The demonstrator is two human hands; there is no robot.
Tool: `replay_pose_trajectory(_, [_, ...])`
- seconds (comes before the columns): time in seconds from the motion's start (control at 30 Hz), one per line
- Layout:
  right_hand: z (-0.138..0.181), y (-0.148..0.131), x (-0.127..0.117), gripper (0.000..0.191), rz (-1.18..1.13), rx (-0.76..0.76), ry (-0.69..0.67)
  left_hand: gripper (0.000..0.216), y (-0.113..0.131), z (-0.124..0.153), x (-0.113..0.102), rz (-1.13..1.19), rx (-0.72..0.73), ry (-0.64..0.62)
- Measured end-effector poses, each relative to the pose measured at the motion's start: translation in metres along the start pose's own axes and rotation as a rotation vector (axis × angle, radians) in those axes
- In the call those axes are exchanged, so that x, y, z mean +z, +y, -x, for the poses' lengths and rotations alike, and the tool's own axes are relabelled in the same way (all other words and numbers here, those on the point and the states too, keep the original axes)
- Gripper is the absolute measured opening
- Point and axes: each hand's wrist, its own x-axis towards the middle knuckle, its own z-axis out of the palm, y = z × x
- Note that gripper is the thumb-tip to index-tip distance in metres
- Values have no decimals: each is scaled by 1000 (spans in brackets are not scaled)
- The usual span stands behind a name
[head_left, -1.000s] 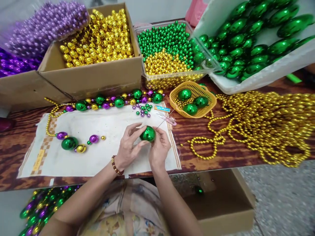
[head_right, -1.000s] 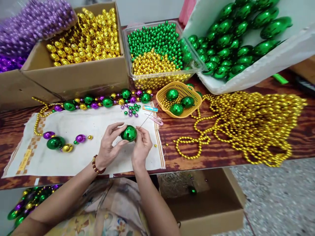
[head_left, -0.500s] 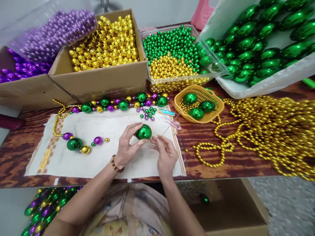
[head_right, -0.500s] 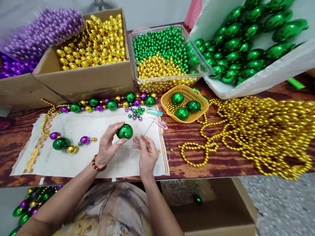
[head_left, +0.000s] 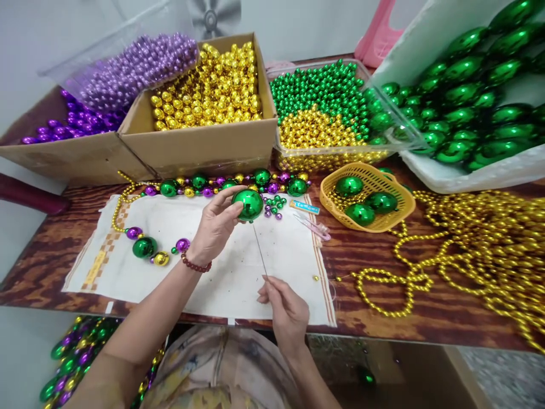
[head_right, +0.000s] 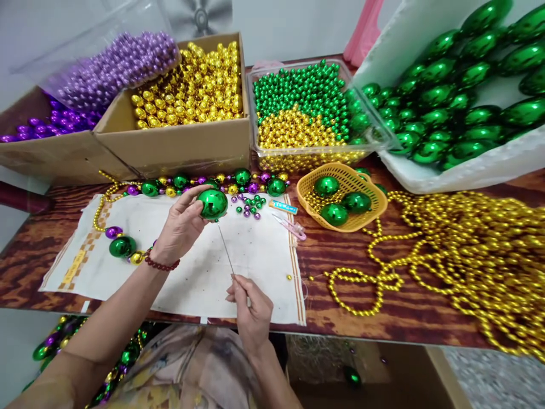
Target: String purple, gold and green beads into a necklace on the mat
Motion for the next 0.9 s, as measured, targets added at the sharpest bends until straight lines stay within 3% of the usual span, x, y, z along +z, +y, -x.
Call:
replay_pose_trajectory(0.4, [3, 4, 4, 17, -15, 74, -6, 38, 0, 1, -2, 42, -44, 8])
replay_pose_trajectory(0.9, [-10, -5, 21, 18, -54, 54, 49, 37, -3, 22, 11, 0, 76, -31])
